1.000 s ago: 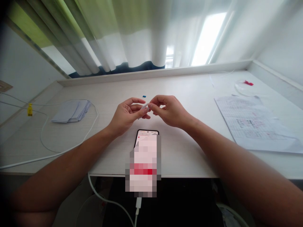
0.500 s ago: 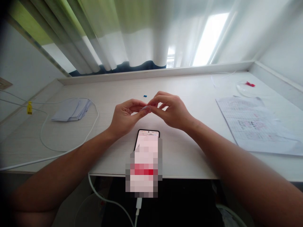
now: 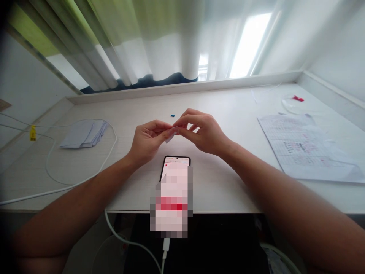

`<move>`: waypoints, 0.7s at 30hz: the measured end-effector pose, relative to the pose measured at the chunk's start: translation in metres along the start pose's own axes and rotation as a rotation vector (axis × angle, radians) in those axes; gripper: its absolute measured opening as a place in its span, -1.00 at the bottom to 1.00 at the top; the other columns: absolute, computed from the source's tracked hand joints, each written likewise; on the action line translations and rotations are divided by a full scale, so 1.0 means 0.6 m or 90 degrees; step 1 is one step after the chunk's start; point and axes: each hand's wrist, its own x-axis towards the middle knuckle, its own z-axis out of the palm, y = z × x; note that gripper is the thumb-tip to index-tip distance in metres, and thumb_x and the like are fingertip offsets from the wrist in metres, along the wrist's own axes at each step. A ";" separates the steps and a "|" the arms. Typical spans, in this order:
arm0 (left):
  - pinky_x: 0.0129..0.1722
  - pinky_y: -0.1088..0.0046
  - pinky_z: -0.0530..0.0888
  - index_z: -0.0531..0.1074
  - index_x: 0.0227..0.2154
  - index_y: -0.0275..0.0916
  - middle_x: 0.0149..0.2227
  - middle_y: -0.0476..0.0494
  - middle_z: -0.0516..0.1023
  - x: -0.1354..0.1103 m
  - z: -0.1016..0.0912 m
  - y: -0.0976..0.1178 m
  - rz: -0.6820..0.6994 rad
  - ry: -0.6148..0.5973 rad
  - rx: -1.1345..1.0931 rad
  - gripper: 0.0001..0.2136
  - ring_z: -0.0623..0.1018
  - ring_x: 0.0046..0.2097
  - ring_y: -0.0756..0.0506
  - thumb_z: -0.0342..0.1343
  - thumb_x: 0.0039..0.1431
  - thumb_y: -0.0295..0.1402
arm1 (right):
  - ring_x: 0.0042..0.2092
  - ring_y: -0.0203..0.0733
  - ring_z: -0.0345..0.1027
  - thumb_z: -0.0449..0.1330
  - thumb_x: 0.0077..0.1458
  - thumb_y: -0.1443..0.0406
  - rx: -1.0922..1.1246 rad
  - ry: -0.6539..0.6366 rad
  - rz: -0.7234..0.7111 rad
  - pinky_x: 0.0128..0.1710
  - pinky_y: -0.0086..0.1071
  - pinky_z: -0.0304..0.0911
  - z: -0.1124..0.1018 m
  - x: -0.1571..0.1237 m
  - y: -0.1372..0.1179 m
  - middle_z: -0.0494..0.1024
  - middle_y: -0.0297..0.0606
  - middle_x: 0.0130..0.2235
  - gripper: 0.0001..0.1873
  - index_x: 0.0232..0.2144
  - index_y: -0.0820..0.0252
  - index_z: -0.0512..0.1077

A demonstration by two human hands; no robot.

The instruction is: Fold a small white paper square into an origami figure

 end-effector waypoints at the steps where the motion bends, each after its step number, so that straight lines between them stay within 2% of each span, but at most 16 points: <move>1: -0.26 0.39 0.60 0.62 -0.29 -0.23 -0.32 -0.13 0.73 0.000 0.000 0.002 -0.010 -0.004 -0.003 -0.82 0.71 -0.24 -0.09 0.41 0.15 -0.25 | -0.27 -0.21 0.53 0.34 0.23 0.21 -0.001 0.000 0.002 -0.32 -0.25 0.51 0.000 0.000 -0.002 0.61 -0.27 -0.25 -0.88 -0.29 0.09 0.65; 7: -0.24 0.32 0.63 0.60 -0.31 -0.24 -0.33 -0.14 0.73 0.000 0.003 0.018 -0.058 -0.021 -0.023 -0.76 0.72 -0.26 -0.13 0.44 0.12 -0.19 | -0.33 -0.19 0.56 0.39 0.16 0.22 0.115 0.034 0.086 -0.17 -0.11 0.54 0.005 0.002 -0.015 0.62 -0.31 -0.36 -0.87 -0.39 0.13 0.61; 11: -0.18 0.31 0.62 0.61 -0.26 -0.24 -0.32 -0.12 0.72 0.002 0.002 0.016 -0.090 -0.032 -0.062 -0.76 0.72 -0.28 -0.10 0.42 0.14 -0.20 | -0.25 -0.16 0.56 0.43 0.10 0.20 0.131 0.055 0.098 -0.09 -0.06 0.54 0.007 0.004 -0.013 0.64 -0.30 -0.29 -0.84 -0.29 0.12 0.61; 17: -0.20 0.44 0.52 0.64 -0.34 -0.19 -0.24 -0.08 0.69 0.005 0.007 0.003 -0.048 0.088 -0.049 -0.82 0.62 -0.19 -0.02 0.46 0.08 -0.24 | -0.22 -0.13 0.53 0.48 0.04 0.09 0.137 0.103 0.149 -0.19 -0.15 0.53 0.020 0.003 -0.005 0.61 -0.26 -0.27 -0.67 -0.31 0.14 0.50; 21: -0.22 0.43 0.51 0.65 -0.35 -0.18 -0.32 -0.07 0.68 0.002 0.012 0.002 -0.075 0.118 -0.063 -0.81 0.59 -0.27 -0.01 0.47 0.05 -0.21 | -0.33 -0.17 0.49 0.48 0.04 0.05 0.106 0.121 0.195 -0.33 -0.21 0.49 0.029 0.001 -0.002 0.55 -0.31 -0.38 -0.60 -0.40 0.13 0.40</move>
